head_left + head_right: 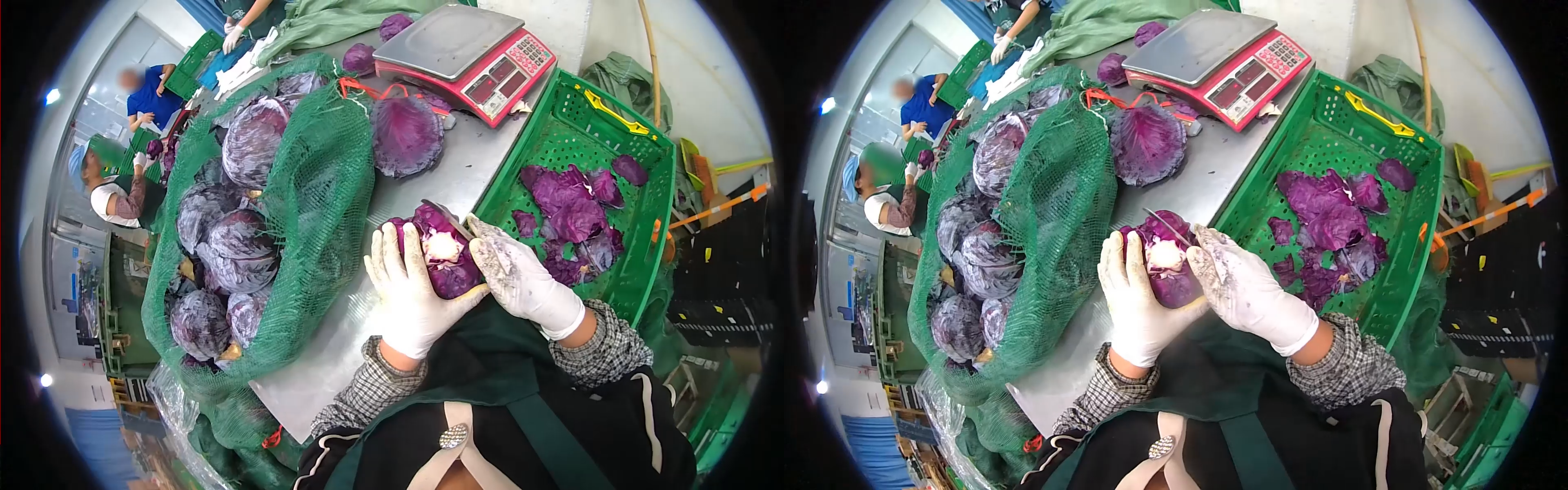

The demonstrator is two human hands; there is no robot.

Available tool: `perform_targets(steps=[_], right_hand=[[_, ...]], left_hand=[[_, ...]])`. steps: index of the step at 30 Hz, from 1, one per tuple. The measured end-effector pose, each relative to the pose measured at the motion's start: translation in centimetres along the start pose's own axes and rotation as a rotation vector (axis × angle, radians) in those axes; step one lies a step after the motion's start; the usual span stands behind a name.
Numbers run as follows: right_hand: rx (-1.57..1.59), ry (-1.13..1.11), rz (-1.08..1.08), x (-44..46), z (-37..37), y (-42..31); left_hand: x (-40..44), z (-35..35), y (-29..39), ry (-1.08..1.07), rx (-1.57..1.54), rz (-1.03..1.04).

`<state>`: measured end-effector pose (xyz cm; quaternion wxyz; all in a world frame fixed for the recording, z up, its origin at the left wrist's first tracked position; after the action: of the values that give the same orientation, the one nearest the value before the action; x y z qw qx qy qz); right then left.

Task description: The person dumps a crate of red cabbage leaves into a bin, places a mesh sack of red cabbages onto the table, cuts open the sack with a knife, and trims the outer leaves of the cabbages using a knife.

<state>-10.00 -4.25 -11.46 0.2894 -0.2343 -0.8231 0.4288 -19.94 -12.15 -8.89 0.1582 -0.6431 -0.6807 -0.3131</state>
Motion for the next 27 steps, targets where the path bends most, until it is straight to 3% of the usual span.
perform_targets(steps=[11, 14, 17, 20, 23, 24, 27], right_hand=[[-0.223, 0.011, 0.178, 0.5, 0.5, 1.1], [-0.282, 0.025, 0.124, 0.7, 1.2, 1.7], [-0.308, -0.06, 0.185, 1.3, 1.6, 1.6], [-0.494, -0.164, 0.048, 1.8, 2.6, 0.7], [-0.461, -0.367, 0.276, 2.9, 2.8, 1.1], [-0.565, -0.195, 0.02, 3.1, 2.6, 0.4], [-0.435, -0.306, 0.288, 4.8, 2.9, 1.7]], left_hand=[[0.2, 0.6, 0.4, -0.051, 0.051, -0.031], [0.1, 0.8, 0.0, -0.066, 0.027, -0.044], [0.2, 1.0, -0.6, -0.071, -0.006, -0.053], [0.5, 0.9, -1.0, -0.101, -0.011, -0.056], [1.3, 1.2, -1.2, -0.142, -0.008, -0.06], [1.4, 1.4, -1.5, -0.151, -0.012, -0.065], [1.7, 1.7, -2.4, -0.174, -0.017, -0.1]])
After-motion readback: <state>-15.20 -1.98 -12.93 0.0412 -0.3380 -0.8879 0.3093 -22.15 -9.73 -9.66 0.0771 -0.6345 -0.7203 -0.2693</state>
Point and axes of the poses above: each hand's wrist, its own x-axis towards the middle knuckle, its own z-axis out of the palm, y = z × x, the point moved 9 cm from there along x, towards the middle knuckle, and after that the axes turned 9 degrees about z, right-handed, at the moved point
